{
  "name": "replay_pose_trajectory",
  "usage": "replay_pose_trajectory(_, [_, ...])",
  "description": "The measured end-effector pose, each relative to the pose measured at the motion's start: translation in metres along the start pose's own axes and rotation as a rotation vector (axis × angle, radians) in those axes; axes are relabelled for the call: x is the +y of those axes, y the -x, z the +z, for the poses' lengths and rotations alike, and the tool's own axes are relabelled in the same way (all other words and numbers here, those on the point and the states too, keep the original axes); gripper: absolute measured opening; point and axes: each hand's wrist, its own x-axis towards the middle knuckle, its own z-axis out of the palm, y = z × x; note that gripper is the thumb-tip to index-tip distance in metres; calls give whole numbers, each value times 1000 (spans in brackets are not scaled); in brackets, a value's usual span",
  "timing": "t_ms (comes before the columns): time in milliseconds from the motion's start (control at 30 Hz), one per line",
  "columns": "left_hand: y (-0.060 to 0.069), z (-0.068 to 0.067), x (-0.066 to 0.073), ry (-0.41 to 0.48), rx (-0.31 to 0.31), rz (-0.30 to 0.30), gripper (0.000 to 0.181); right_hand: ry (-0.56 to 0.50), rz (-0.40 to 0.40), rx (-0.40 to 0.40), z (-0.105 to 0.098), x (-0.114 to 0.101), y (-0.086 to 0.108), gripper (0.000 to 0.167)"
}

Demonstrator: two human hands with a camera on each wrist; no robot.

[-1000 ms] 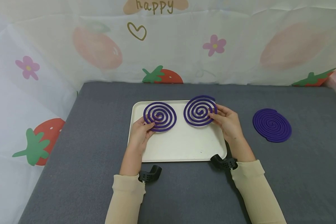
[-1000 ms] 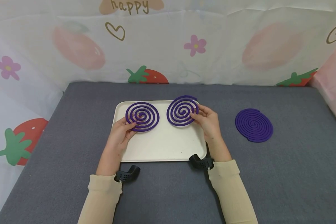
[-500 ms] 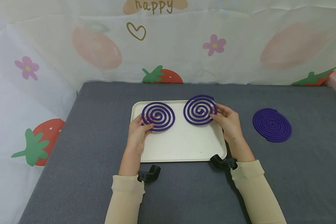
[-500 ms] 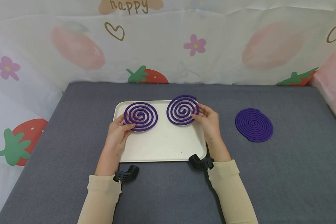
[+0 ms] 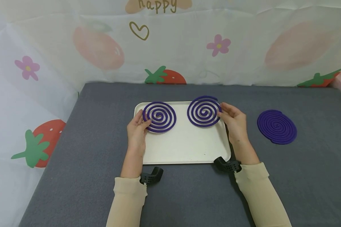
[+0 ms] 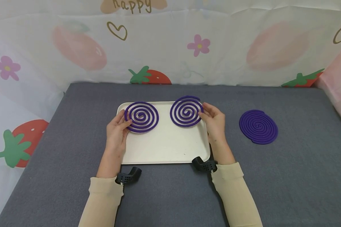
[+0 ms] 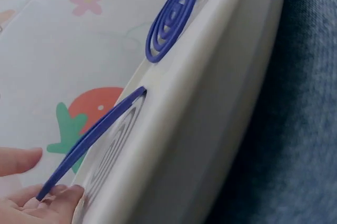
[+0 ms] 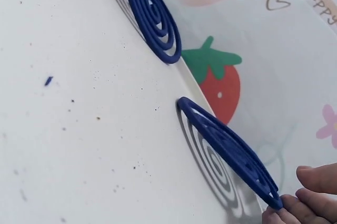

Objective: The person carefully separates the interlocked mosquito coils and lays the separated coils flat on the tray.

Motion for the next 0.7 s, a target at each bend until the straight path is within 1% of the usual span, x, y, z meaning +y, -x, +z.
replay_pose_trajectory(67, [0,0,0,-22,13,26,56,-4,-17,12,0,1,0,42])
replay_pose_trajectory(200, [1,1,0,-57,41,58,51,0,-25,47,-1,2,-1,38])
replay_pose_trajectory(367, [2,-2,-1,-16,57,112,46,-32,-18,73,-2,1,0,35])
replay_pose_trajectory(467, [2,-3,-1,0,70,157,44,-91,-22,61,-2,0,0,36])
replay_pose_trajectory(600, [2,-2,-1,16,109,224,41,-173,-30,34,-3,-1,0,37])
replay_pose_trajectory(700, [2,0,-1,34,129,263,38,-222,-27,17,-4,-1,0,37])
